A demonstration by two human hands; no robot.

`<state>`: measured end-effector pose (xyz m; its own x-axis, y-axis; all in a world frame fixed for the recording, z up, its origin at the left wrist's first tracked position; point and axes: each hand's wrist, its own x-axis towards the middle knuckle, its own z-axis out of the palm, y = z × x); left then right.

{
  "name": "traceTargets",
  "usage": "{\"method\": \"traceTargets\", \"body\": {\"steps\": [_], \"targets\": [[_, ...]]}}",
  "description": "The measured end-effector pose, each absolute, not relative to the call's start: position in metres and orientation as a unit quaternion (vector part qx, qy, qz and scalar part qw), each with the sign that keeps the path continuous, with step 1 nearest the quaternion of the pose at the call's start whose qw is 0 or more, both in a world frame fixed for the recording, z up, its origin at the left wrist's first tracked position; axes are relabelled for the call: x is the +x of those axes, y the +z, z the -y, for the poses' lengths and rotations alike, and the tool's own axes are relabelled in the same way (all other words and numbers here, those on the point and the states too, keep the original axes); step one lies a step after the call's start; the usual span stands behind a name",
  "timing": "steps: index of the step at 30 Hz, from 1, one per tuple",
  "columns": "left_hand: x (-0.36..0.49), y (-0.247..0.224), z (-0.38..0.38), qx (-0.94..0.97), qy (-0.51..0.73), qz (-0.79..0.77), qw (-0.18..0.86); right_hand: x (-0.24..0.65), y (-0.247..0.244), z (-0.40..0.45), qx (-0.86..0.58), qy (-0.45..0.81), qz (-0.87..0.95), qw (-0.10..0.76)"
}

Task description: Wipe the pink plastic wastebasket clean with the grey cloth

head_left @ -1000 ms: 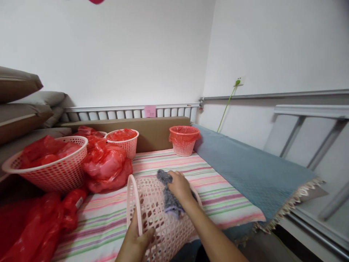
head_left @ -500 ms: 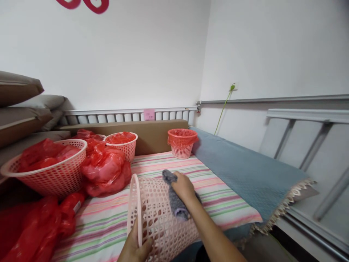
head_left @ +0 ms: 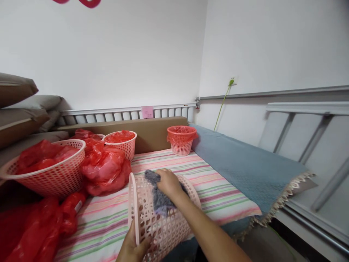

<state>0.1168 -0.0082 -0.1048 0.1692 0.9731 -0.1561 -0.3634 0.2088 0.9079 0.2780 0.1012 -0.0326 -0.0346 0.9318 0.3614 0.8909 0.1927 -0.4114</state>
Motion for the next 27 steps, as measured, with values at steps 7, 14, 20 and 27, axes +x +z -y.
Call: {"method": "traceTargets", "body": {"steps": [7,14,20,27], "targets": [[0.097,-0.084,-0.004,0.375,0.547,-0.435,0.609,0.404,-0.049,-0.110,-0.765,0.032,0.579,0.280],[0.052,-0.052,-0.035,0.257,0.601,-0.399,0.643,0.464,-0.115,-0.082,-0.739,0.166,0.460,0.464],[0.053,-0.134,-0.074,0.190,0.570,-0.373,0.707,0.455,-0.161,-0.070,-0.682,0.303,0.390,0.540],[0.015,-0.199,-0.114,0.247,0.615,-0.501,0.556,0.436,-0.166,-0.067,-0.648,0.335,0.404,0.552]]}}
